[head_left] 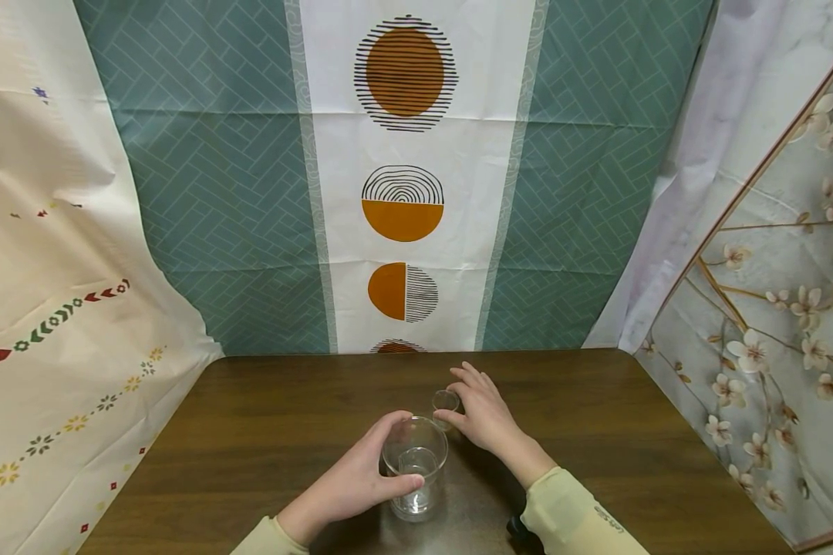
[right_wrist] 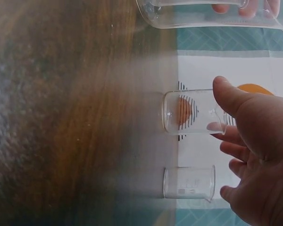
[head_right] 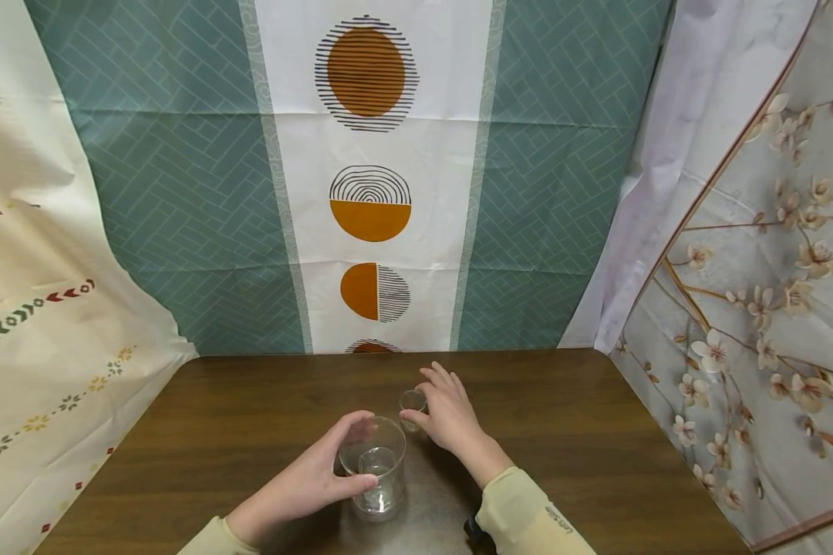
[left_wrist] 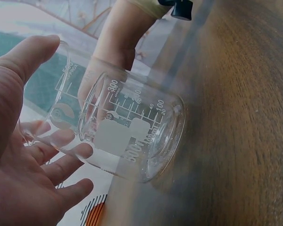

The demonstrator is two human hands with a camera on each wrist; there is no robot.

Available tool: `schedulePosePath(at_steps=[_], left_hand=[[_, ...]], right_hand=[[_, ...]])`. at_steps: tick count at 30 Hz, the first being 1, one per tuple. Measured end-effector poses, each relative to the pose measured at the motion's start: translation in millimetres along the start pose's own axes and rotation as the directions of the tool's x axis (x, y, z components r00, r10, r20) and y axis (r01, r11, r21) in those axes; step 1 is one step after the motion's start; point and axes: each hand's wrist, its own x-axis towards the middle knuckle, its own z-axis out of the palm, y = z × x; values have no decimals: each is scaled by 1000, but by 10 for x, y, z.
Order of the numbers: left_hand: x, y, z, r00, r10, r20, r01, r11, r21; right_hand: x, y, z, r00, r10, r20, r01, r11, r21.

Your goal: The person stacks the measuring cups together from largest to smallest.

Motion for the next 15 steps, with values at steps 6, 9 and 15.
schedulePosePath(at_steps=[6,9,15], left_hand=[[0,-13,5,1000,-11,4,11,1000,0],[-1,-16,8,1000,-10,-2,10,1000,14],[-7,-10,6,1000,-7,-17,7,999,48]], right_hand=[[-19,-3,25,1000,-23,-16,23,1000,-6],[-35,-11,22,999,-38,-37,38,999,3],[-76,-25,-4,996,-20,-83,23,999,40]])
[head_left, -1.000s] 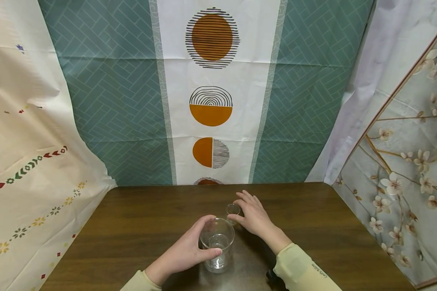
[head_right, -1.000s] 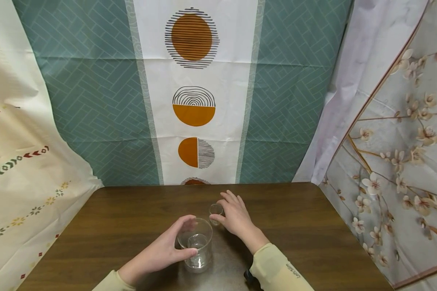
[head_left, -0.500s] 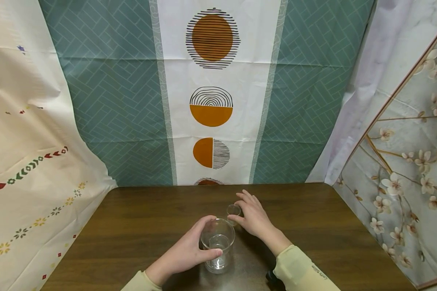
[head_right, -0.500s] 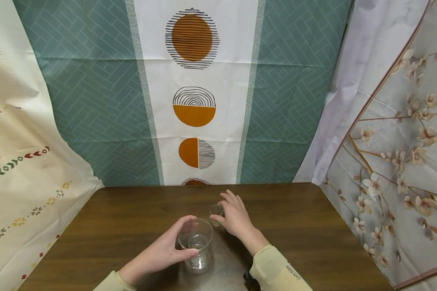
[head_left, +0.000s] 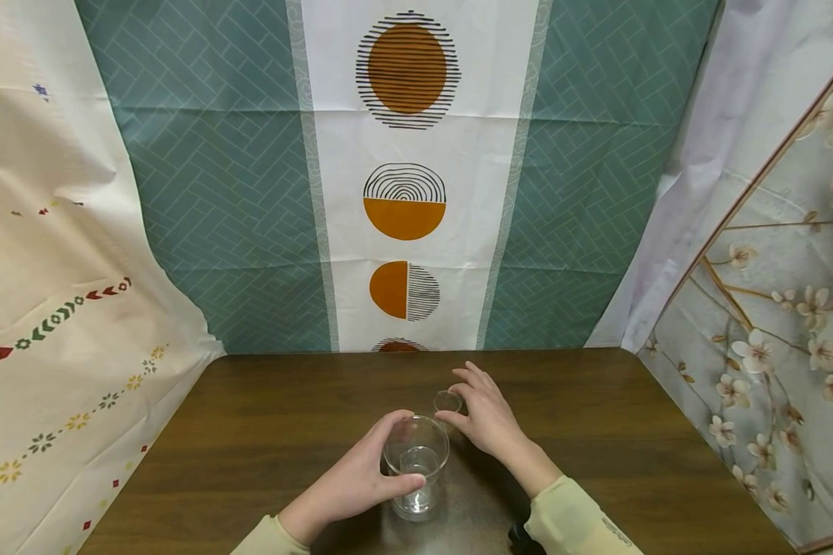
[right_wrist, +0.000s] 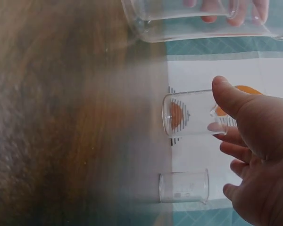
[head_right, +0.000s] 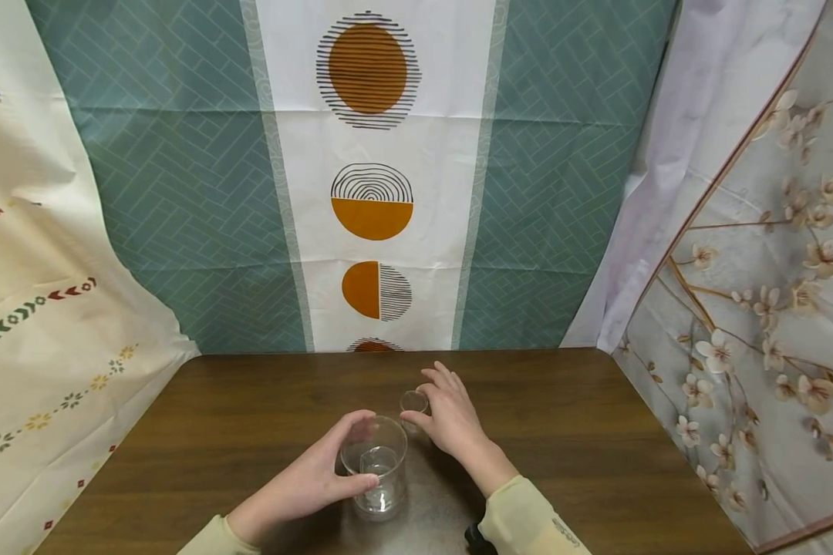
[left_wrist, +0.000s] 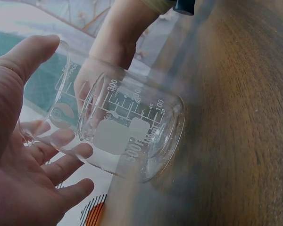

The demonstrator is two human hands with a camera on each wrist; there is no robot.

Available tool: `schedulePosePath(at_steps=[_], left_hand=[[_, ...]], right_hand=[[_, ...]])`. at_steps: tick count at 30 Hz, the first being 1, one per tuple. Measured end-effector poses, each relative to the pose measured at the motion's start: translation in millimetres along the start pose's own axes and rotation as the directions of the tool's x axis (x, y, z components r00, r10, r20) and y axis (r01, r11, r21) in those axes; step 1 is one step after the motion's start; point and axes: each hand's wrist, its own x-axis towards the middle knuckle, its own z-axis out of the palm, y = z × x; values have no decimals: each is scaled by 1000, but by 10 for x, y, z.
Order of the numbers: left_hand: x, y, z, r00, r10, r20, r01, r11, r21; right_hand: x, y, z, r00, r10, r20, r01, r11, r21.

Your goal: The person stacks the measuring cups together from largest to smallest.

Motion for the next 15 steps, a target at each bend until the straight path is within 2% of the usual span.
schedulePosePath(at_steps=[9,15], left_hand=[[1,15,-17,1000,-7,18,8,999,-33],[8,4,-9,1000,-7,22,7,999,-38]], right_hand=[[-55,-74,-96,999,30,-17,-29,998,48],[-97,-117,-144,999,22,-38,-20,999,48]])
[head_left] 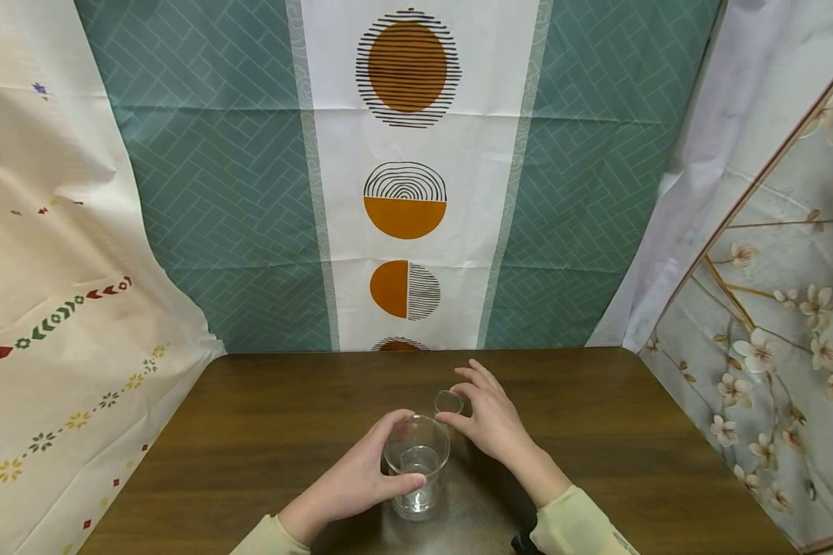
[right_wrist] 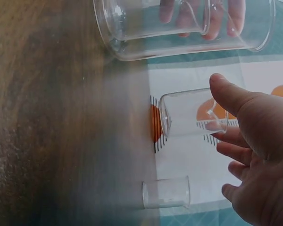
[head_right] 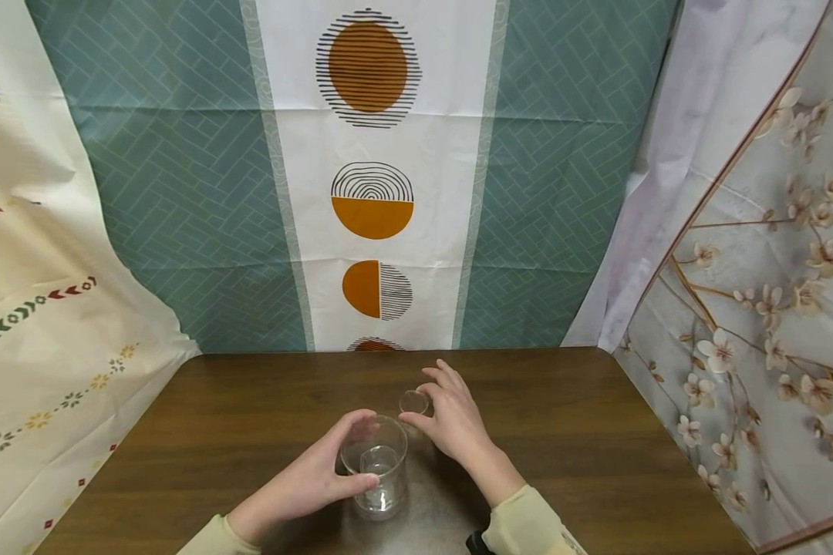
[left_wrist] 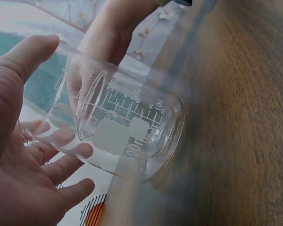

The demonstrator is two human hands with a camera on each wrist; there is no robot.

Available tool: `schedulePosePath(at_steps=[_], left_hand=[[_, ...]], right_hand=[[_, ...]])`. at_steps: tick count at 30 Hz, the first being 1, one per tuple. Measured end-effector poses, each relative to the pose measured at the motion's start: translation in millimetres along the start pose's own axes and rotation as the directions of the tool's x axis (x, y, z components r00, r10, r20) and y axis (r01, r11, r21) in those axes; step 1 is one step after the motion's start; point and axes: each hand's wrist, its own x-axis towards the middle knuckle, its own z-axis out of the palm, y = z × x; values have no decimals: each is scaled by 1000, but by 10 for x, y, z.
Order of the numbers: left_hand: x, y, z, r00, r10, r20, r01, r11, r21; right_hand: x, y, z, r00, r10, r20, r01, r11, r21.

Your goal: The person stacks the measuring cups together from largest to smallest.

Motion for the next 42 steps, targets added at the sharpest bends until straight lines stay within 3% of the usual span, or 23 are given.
schedulePosePath(at_steps=[17,42], left_hand=[[24,-32,9,1000,-4,1,4,1000,10],[30,-36,24,1000,-3,-4,3,1000,13]], right_hand=[[-87,-48,-117,999,40,12,-40,998,49],[-89,-194,-351,997,36,-62,-32,998,60]])
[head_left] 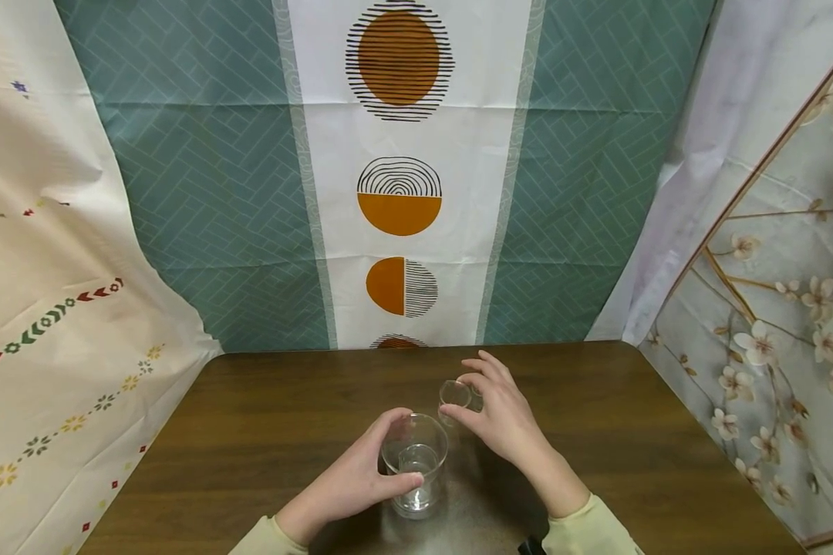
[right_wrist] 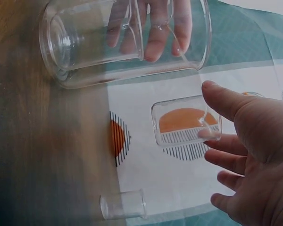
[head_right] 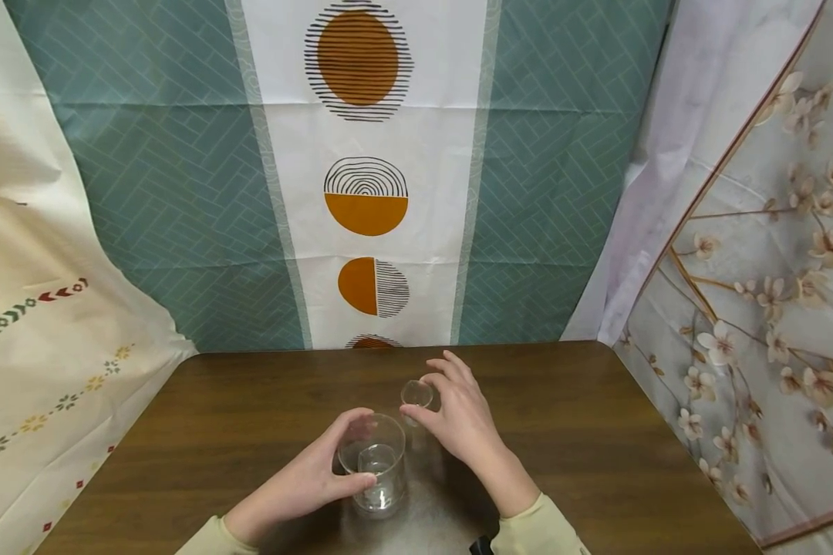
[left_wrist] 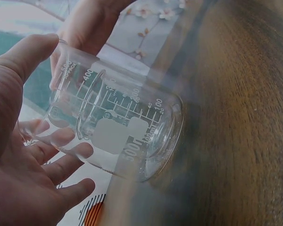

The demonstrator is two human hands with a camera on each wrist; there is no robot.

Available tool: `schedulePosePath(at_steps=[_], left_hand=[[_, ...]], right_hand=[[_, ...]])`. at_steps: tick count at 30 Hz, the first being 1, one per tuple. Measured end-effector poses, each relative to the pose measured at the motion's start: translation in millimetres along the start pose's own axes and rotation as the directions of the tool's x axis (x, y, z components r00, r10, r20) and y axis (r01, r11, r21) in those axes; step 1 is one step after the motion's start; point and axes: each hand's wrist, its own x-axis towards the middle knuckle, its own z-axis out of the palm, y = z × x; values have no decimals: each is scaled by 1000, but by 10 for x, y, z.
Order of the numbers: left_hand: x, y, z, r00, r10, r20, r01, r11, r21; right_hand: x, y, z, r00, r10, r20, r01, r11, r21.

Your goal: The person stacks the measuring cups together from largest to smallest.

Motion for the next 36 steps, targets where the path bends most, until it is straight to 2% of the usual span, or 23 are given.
schedulePosePath(at_steps=[12,15,16,19,22,23,26,36], left_hand=[[-2,-9,-4,1000,13,7,-13,1000,-1],[-5,-23,-3,998,61,0,-61,998,-1],[3,-84,4,994,106,-3,-106,994,12],[2,-93,4,991,134,-9,-133,991,11],[7,-91,5,996,92,-3,-92,996,1],[-2,-32,-1,999,47,-1,-47,999,-12],[-2,-18,2,1000,13,2,-13,1000,-12],[-9,11,-6,1000,26,7,-26,999,-27]], right_hand=[[-36,-97,-91,999,-30,-31,31,999,18],[-49,-128,-120,998,-42,-44,43,999,28],[-53,-138,-129,998,-45,-47,46,998,30],[-62,-167,-152,997,-58,-56,60,997,39],[-69,-189,-170,995,-72,-67,75,996,46],[-72,-196,-175,995,-76,-70,80,996,46],[-84,-215,-188,994,-84,-72,87,995,50],[-103,-267,-229,991,-105,-78,109,993,50]])
